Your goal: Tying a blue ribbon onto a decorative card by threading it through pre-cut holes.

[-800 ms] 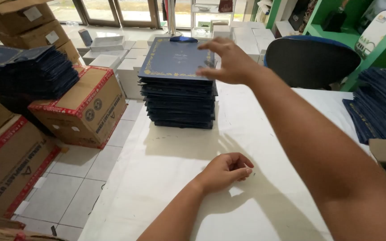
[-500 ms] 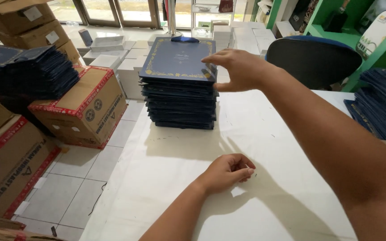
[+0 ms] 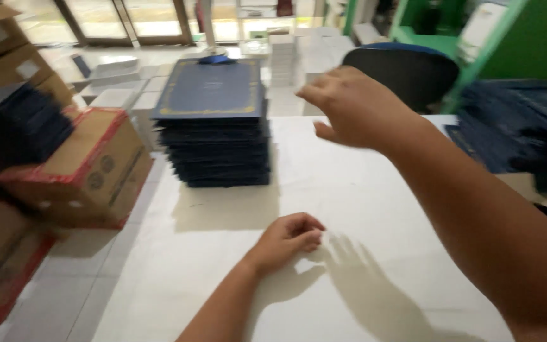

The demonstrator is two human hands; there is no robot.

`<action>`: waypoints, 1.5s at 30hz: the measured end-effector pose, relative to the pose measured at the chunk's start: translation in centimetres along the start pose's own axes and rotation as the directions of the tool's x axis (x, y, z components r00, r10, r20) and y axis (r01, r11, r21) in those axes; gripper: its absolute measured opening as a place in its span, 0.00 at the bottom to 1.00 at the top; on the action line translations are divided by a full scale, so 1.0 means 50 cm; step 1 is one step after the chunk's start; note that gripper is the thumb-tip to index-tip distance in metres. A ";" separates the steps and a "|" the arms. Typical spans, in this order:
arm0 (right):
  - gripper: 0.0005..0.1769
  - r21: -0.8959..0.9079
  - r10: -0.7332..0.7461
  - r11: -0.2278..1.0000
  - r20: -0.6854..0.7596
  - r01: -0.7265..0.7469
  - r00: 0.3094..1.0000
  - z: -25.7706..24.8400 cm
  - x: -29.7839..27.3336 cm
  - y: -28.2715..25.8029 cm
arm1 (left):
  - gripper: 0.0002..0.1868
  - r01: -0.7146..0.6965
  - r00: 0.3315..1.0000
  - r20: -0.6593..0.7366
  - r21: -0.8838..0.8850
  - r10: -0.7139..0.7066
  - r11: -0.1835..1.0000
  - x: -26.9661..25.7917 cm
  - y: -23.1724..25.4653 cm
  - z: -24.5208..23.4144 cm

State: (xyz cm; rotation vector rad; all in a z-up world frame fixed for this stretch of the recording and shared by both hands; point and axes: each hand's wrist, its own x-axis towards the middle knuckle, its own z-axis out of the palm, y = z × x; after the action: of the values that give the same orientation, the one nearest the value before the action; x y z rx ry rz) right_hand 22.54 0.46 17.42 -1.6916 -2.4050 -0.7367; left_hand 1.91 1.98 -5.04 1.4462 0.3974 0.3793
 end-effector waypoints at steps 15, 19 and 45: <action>0.24 -0.125 0.942 0.321 0.138 -0.939 0.304 -0.168 -0.909 0.211 | 0.12 0.262 0.932 -0.318 0.253 -0.176 0.931 -0.019 0.066 0.030; 0.29 -0.020 0.924 0.306 0.246 -0.952 0.292 -0.032 -1.088 0.218 | 0.13 0.222 0.937 -0.310 0.165 -0.163 0.961 -0.001 0.037 0.022; 0.77 -0.413 0.954 0.151 0.298 -0.898 0.023 -0.003 -1.081 -0.127 | 0.12 0.328 0.925 -0.319 0.390 -0.208 0.860 -0.025 0.072 0.048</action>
State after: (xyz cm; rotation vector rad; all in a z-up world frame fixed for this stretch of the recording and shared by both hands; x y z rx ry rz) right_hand 36.90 -47.52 -3.82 -3.1472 -0.6573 -0.1169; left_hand 1.96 -0.40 -1.22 1.7515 0.9460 0.2630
